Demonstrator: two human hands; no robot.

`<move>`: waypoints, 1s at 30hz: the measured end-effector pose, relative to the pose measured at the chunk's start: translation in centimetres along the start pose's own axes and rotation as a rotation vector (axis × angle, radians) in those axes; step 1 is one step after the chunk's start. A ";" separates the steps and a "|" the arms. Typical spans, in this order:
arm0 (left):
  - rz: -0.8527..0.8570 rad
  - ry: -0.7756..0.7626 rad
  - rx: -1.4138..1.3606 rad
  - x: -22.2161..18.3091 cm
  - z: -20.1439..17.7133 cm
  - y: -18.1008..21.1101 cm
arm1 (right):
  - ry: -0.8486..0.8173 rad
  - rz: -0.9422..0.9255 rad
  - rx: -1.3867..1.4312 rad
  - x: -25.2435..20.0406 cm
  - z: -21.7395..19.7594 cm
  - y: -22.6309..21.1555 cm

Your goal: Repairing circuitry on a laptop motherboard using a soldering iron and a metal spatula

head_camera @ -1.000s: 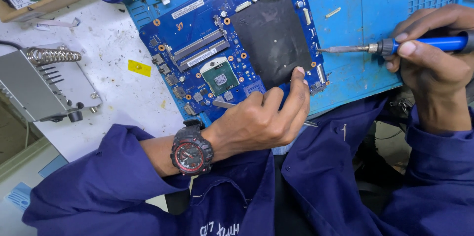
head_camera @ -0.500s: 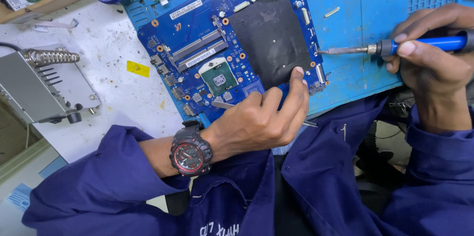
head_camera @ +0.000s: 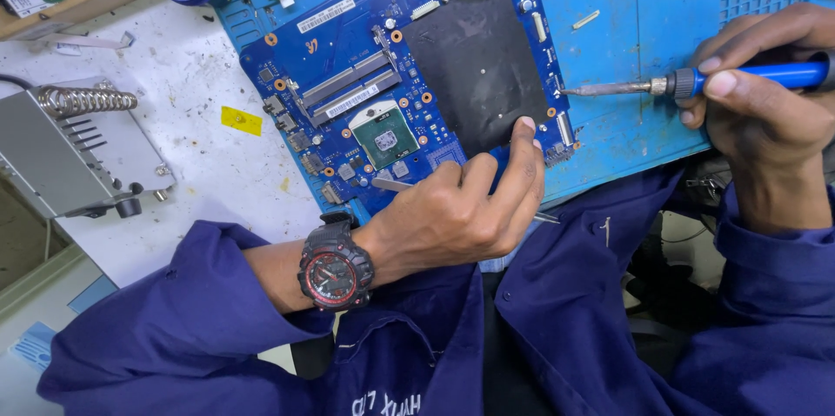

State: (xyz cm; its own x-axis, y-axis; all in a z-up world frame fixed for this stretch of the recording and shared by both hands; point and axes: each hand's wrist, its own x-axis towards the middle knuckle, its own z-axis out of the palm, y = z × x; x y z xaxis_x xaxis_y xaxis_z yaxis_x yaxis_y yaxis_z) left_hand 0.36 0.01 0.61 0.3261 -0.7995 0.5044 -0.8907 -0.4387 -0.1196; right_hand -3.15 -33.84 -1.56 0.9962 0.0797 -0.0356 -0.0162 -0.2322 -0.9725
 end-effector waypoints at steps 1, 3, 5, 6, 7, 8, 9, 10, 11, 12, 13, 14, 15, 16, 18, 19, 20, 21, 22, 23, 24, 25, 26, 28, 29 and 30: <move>0.003 0.000 0.004 0.0 0.0 0.0 | 0.003 0.000 0.006 0.0 0.0 0.1; 0.005 -0.002 0.002 0.0 0.0 0.0 | 0.003 0.002 0.011 0.0 0.0 0.1; 0.005 -0.005 -0.001 0.0 0.0 -0.1 | 0.001 0.005 0.016 -0.1 -0.1 0.2; 0.005 -0.002 0.006 0.1 0.0 -0.1 | 0.006 0.009 0.048 -0.2 -0.1 0.4; 0.005 -0.002 0.012 0.1 -0.1 -0.2 | 0.011 0.016 0.080 -0.3 -0.2 0.6; 0.004 -0.005 0.010 0.0 -0.1 -0.1 | 0.011 0.019 0.082 -0.4 -0.2 0.7; 0.007 -0.004 0.008 0.0 -0.1 -0.1 | 0.025 0.017 0.119 -0.4 -0.2 0.9; 0.009 -0.004 0.005 0.1 -0.1 -0.1 | 0.040 0.016 0.155 -0.4 -0.3 1.0; 0.015 -0.002 0.013 0.0 -0.1 -0.1 | 0.043 0.007 0.157 -0.4 -0.1 0.6; 0.019 -0.007 0.013 0.0 0.0 -0.1 | 0.057 0.019 0.123 -0.3 0.0 0.3; 0.023 -0.013 0.006 0.0 -0.1 0.0 | 0.074 0.037 0.088 -0.5 0.1 -0.1; 0.029 -0.011 0.006 0.0 -0.1 0.0 | 0.080 0.035 0.089 -0.7 -0.2 0.1; 0.033 -0.009 0.002 0.0 -0.1 -0.1 | 0.078 0.024 0.106 -0.8 -0.5 0.4; 0.037 -0.006 -0.003 0.0 -0.1 -0.1 | 0.075 0.013 0.124 -1.0 -0.7 0.6; 0.046 -0.007 -0.006 0.1 0.0 -0.3 | 0.142 0.037 0.142 -1.3 -0.5 0.1; 0.051 -0.018 -0.016 0.0 -0.1 -0.2 | 0.205 0.071 0.166 -1.7 -0.3 -0.1; 0.051 -0.022 -0.017 0.1 -0.2 -0.2 | 0.204 0.073 0.170 -1.5 -0.5 0.0; 0.050 -0.025 -0.013 0.1 -0.2 -0.3 | 0.186 0.084 0.144 -1.6 -0.7 0.2; 0.049 -0.027 -0.010 0.2 -0.2 -0.3 | 0.169 0.095 0.118 -1.6 -0.8 0.4; 0.058 -0.026 -0.013 0.3 -0.3 -0.4 | 0.178 0.095 0.119 -1.6 -0.8 0.3; 0.062 -0.031 -0.015 0.4 -0.3 -0.5 | 0.181 0.095 0.100 -1.6 -0.7 0.2; 0.058 -0.040 -0.018 0.4 -0.5 -0.5 | 0.177 0.098 0.081 -1.6 -0.6 0.2; 0.059 -0.042 -0.021 0.5 -0.4 -0.5 | 0.179 0.102 0.083 -1.6 -0.8 0.2; 0.064 -0.041 -0.032 0.6 -0.5 -0.6 | 0.161 0.095 0.036 -1.8 -0.9 0.5; 0.068 -0.043 -0.035 0.6 -0.5 -0.7 | 0.164 0.097 0.038 -1.7 -0.8 0.5; 0.076 -0.059 -0.040 0.6 -0.6 -0.7 | 0.170 0.103 0.036 -1.7 -0.7 0.4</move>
State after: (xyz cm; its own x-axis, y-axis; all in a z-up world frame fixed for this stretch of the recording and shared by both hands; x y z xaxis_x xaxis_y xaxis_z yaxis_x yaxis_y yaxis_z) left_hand 1.04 0.09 1.49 0.2743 -0.8529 0.4442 -0.9250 -0.3604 -0.1208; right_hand -4.82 -34.78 -1.75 0.9891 -0.1087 -0.0991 -0.1190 -0.1954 -0.9735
